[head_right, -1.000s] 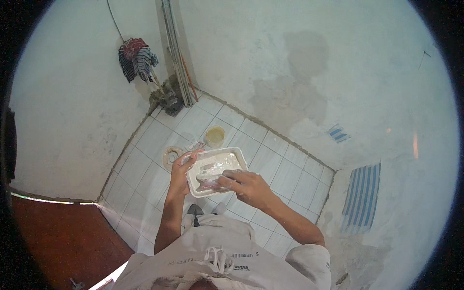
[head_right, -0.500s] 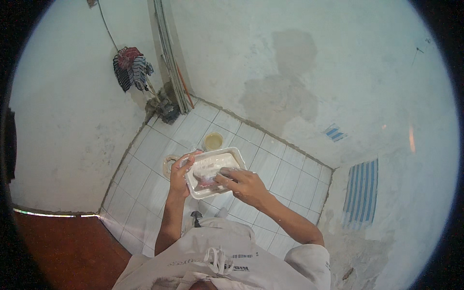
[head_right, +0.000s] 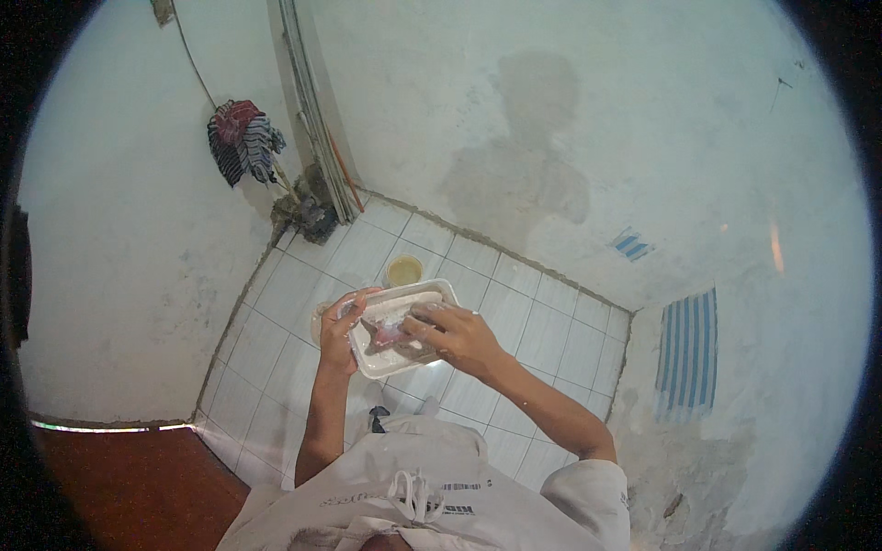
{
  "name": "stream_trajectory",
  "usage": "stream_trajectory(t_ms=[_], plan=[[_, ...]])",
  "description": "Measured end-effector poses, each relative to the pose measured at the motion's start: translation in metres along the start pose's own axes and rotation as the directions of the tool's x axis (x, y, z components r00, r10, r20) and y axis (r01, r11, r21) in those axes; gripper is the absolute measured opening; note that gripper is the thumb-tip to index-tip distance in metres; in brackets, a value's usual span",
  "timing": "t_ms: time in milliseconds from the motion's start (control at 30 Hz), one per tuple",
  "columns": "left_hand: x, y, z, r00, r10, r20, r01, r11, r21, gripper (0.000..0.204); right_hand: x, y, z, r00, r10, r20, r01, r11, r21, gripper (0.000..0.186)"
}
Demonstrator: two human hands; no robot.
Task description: The person scoops plaster powder into a container, mixes the paste with a putty knife, and applies the mixture onto a damaged wall using the putty knife.
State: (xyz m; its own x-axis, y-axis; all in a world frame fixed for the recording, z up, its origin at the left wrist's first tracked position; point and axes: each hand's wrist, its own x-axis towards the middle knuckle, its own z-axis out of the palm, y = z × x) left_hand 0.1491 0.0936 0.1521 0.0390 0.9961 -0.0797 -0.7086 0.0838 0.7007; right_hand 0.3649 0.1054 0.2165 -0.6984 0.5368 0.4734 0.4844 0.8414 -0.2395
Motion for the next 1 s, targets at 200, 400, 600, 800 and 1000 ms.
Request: stream_trajectory(t_ms=[200,400,600,800,1000], plan=[[-0.004,0.004,-0.010,0.999,-0.026,-0.033,0.026,1.000,-0.007,0.028,-0.001,-0.014,0.003,0.999,0.031,0.018,-0.031,0.999,0.019,0.053],[-0.004,0.003,-0.012,0.998,-0.063,-0.011,0.063,0.997,0.048,0.027,0.029,-0.032,-0.011,0.975,0.131,0.179,-0.114,0.988,-0.104,0.045],[-0.005,0.014,-0.006,0.998,-0.062,0.026,0.061,0.997,0.036,0.027,0.032,-0.029,-0.009,0.973,0.034,0.227,0.006,0.985,-0.174,0.042],[-0.003,0.011,-0.013,0.997,-0.073,-0.013,0.074,0.996,0.059,0.028,0.024,-0.045,-0.004,0.958,0.071,0.279,-0.024,0.985,-0.169,0.042],[-0.001,0.012,-0.018,0.997,-0.077,-0.032,0.078,0.996,0.036,0.027,0.030,-0.048,-0.022,0.976,0.088,0.201,-0.081,0.996,-0.042,0.031]])
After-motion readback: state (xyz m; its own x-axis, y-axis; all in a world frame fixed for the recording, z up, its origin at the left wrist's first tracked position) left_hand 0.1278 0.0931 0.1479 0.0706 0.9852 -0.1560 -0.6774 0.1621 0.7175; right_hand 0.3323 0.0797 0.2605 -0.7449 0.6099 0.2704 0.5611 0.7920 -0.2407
